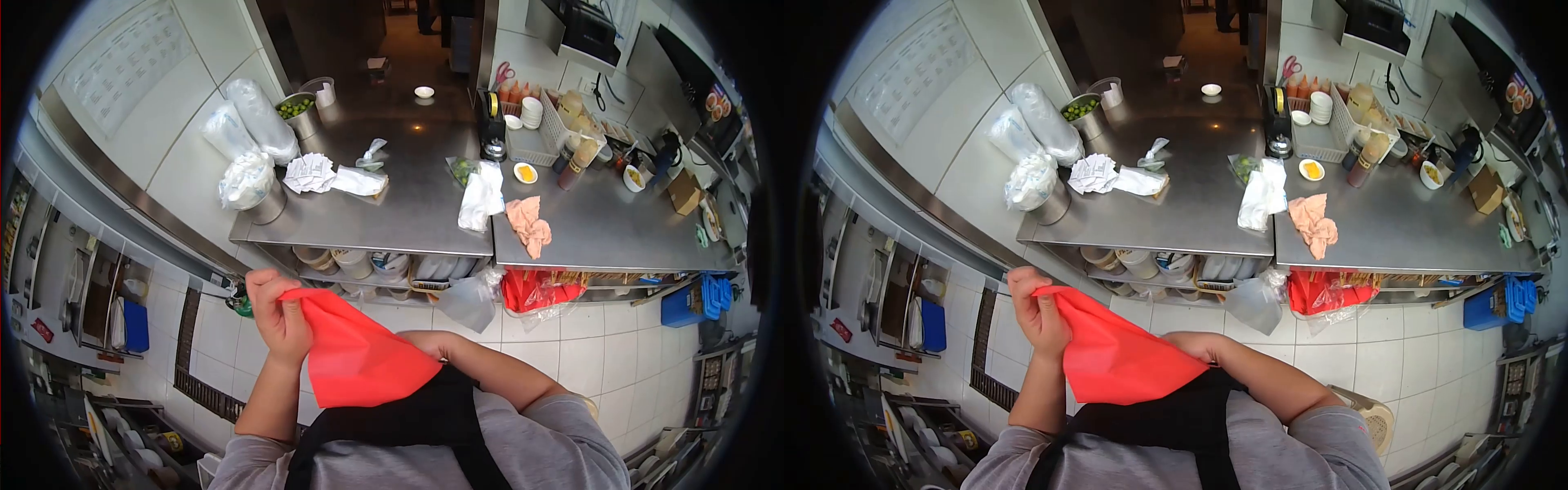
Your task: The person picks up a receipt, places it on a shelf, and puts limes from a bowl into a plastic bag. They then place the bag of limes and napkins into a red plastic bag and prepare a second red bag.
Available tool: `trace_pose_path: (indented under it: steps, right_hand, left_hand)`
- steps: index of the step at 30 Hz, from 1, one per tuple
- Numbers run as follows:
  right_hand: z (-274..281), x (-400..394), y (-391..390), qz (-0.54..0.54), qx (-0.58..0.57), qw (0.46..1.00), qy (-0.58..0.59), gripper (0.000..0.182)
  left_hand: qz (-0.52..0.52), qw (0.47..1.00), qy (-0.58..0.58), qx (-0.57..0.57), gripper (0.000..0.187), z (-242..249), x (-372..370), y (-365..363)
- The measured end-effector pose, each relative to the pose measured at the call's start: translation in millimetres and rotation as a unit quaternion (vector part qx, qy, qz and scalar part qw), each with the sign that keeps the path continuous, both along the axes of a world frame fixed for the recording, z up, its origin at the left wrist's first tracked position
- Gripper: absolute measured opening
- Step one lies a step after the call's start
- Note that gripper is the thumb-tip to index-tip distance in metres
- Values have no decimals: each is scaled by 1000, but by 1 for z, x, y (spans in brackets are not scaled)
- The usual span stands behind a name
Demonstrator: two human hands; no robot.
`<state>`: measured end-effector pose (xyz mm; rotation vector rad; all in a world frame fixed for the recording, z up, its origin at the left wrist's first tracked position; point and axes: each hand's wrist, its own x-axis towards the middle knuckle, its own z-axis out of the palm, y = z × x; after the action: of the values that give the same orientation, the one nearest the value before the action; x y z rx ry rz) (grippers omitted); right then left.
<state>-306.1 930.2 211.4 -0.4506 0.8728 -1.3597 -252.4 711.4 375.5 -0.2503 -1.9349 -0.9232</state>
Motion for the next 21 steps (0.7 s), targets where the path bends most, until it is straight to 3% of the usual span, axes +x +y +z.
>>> trace_pose_path:
  steps: [2, 4, 5, 6, 7, 8, 9, 10, 12, 13, 15, 17, 18, 19, 20, 21]
  right_hand:
    - [4, 6, 1, -19, 48, 999, -17, 41]
    - [16, 7, -2, -41, 29, 987, 154, 41]
    - [24, 4, -2, -47, 90, 994, 50, 28]
    - [20, -6, -2, -48, 94, 993, 55, 28]
    - [12, -17, 1, -165, 93, 940, 285, 20]
    - [4, -25, 5, -269, 86, 822, 494, 13]
    - [15, -31, 8, -364, 108, 758, 530, 9]
    - [33, -38, 10, -454, 129, 682, 558, 6]
    - [69, -53, 15, -468, 150, 541, 682, 9]
    - [87, -59, 14, -470, 153, 539, 682, 9]
    - [116, -66, 11, -348, 124, 467, 803, 12]
    - [138, -69, 1, -342, 97, 486, 799, 13]
    - [142, -74, -2, -336, 61, 502, 795, 14]
    - [143, -83, -2, -330, 59, 506, 795, 14]
    - [143, -93, -3, -368, 45, 515, 773, 16]
    - [141, -102, -3, -406, 29, 525, 748, 19]
  left_hand:
    - [0, 1000, 6, 7, 6, 3, 1, -16]
    - [-2, 999, -32, -6, 4, 3, -1, -33]
    - [18, 997, -65, -31, 2, 6, -1, -42]
    - [18, 998, -61, -28, 2, 5, -3, -51]
    - [40, 993, -114, -8, 2, 1, -8, -59]
    - [62, 984, -169, 12, 3, -3, -12, -69]
    - [58, 972, -227, -7, 16, -9, -17, -80]
    - [56, 972, -227, -5, 16, -12, -20, -80]
    - [228, 917, -292, -150, 41, -15, -30, -75]
    - [252, 895, -280, -241, 70, -2, -31, -54]
    - [136, 908, -256, -304, 76, 18, -38, -7]
    - [-19, 916, -265, -301, 74, 11, -50, 31]
    - [-18, 916, -270, -297, 74, 3, -60, 39]
    - [-56, 917, -324, -226, 59, -9, -74, 43]
    - [-90, 910, -374, -154, 46, -18, -87, 43]
    - [-82, 910, -378, -150, 46, -23, -97, 40]
